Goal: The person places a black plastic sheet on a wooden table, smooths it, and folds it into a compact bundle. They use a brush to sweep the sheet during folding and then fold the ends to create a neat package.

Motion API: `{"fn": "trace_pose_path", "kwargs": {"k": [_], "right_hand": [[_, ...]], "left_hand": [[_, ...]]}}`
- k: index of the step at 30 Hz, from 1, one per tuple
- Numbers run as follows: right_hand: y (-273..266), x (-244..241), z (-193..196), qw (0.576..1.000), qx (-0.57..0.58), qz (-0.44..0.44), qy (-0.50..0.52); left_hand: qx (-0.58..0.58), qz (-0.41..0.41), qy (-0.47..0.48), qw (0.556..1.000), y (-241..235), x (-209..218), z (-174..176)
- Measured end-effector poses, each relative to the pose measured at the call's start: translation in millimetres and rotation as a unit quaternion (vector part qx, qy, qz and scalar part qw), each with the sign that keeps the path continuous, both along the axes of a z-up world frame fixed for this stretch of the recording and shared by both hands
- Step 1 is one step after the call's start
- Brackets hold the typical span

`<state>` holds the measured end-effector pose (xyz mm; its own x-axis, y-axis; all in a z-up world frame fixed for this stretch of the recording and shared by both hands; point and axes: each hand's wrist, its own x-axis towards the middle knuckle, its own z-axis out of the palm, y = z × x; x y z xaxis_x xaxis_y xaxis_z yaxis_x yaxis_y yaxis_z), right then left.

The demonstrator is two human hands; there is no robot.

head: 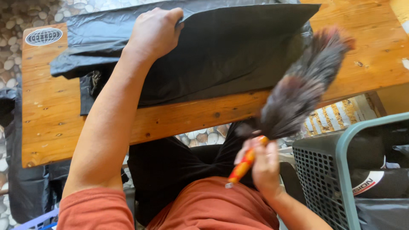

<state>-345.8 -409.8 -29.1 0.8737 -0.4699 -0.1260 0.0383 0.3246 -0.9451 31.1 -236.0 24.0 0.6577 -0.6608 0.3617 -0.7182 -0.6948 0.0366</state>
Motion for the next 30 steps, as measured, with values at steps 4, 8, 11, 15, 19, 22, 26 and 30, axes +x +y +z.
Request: {"fn": "trace_pose_path", "kwargs": {"k": [4, 8, 11, 15, 19, 22, 26, 30], "right_hand": [[47.4, -16.4, -44.9, 0.964, 0.007, 0.238, 0.122], [79.2, -8.2, -12.5, 0.939, 0.014, 0.334, 0.082], [94.3, -2.1, -24.6, 0.963, 0.096, 0.252, 0.030], [98.1, 15.5, -9.4, 0.927, 0.001, 0.353, 0.124], [100.0, 9.8, -33.1, 0.943, 0.015, 0.300, 0.141], [75.0, -6.7, 27.3, 0.884, 0.002, 0.440, 0.157], [-10.6, -22.9, 85.6, 0.707, -0.394, 0.571, 0.138], [-112.6, -55.5, 113.8, 0.587, -0.561, 0.583, 0.038]], "left_hand": [[0.029, -0.011, 0.022, 0.999, -5.3, 13.2, 1.8], [0.036, -0.015, 0.009, 0.999, -6.7, 9.5, 10.3], [0.036, -0.019, -0.005, 0.999, -5.4, 5.6, 10.2], [0.039, -0.027, 0.005, 0.999, -5.2, -3.5, 15.5], [0.034, -0.036, -0.015, 0.999, -5.0, -6.5, 2.0], [0.044, -0.037, 0.012, 0.998, -7.0, -16.5, -0.3], [0.057, -0.057, 0.032, 0.996, 1.5, -40.7, 2.1], [0.054, -0.068, 0.270, 0.959, 14.6, -76.0, 29.8]]}}
